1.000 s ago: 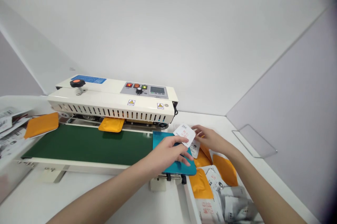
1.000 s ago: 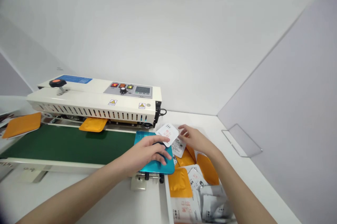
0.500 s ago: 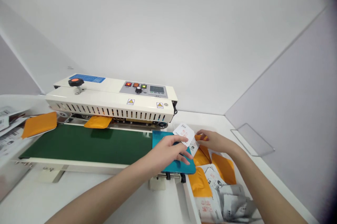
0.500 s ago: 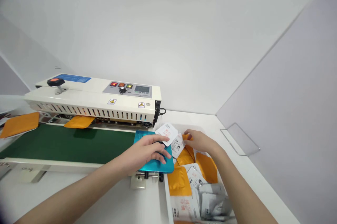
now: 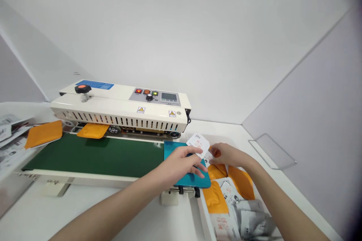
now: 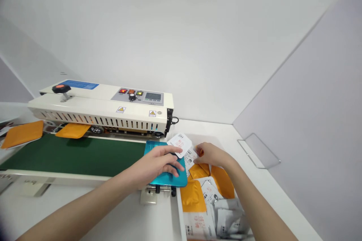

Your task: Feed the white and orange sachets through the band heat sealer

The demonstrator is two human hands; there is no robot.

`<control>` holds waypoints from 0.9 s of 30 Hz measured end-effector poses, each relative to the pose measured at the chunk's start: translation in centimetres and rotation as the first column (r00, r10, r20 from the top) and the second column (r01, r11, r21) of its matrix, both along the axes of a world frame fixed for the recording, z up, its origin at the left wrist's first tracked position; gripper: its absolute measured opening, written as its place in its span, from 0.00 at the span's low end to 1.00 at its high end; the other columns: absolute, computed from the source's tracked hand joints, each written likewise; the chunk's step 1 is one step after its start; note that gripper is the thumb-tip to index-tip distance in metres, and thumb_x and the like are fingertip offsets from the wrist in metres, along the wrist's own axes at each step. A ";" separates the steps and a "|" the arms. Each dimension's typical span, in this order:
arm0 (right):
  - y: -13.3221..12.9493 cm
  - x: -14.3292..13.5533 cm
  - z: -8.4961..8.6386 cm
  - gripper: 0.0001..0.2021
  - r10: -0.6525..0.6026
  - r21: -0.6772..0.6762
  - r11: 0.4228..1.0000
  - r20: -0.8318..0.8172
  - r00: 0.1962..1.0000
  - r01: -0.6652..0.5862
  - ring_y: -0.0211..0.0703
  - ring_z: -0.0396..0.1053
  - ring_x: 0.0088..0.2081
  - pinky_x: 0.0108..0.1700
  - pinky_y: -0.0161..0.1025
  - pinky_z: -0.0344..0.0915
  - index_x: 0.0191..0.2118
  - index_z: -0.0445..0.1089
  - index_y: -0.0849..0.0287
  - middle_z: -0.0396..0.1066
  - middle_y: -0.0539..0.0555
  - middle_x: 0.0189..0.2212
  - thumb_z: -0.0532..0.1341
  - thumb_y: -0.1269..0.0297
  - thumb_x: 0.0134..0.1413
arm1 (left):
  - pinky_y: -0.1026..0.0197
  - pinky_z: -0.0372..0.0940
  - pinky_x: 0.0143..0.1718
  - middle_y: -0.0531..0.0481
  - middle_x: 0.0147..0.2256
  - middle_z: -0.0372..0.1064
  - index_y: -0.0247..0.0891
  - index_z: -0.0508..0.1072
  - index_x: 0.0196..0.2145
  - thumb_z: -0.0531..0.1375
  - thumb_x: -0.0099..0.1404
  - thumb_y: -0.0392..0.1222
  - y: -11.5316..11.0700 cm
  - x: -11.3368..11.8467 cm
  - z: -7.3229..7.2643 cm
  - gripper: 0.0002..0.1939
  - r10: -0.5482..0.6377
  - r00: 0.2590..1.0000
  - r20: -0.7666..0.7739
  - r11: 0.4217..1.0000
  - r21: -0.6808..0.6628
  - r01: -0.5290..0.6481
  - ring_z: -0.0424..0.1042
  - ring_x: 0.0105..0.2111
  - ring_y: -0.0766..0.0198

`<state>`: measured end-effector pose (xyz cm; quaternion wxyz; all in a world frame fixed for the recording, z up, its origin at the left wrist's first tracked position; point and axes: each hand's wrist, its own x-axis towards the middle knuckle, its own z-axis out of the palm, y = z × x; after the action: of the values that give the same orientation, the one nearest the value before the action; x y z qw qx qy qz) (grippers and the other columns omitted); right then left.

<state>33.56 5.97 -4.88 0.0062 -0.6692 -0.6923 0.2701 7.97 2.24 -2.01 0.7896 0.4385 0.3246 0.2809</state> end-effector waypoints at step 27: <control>0.7 -0.5 -0.7 0.07 0.075 0.216 0.976 -0.419 0.905 0.019 0.44 0.71 0.28 0.33 0.39 0.66 0.32 0.65 0.57 0.72 0.50 0.24 0.59 0.59 0.52 | 0.55 0.65 0.45 0.41 0.39 0.74 0.36 0.63 0.55 0.59 0.61 0.38 -1.3 -0.8 -0.3 0.24 0.148 0.989 0.010 0.989 -0.003 -0.148 0.75 0.39 0.58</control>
<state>33.06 6.69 -5.59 0.2254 -0.5795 -0.7089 0.3328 7.17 0.97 -2.27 0.7687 0.4109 0.3526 0.3406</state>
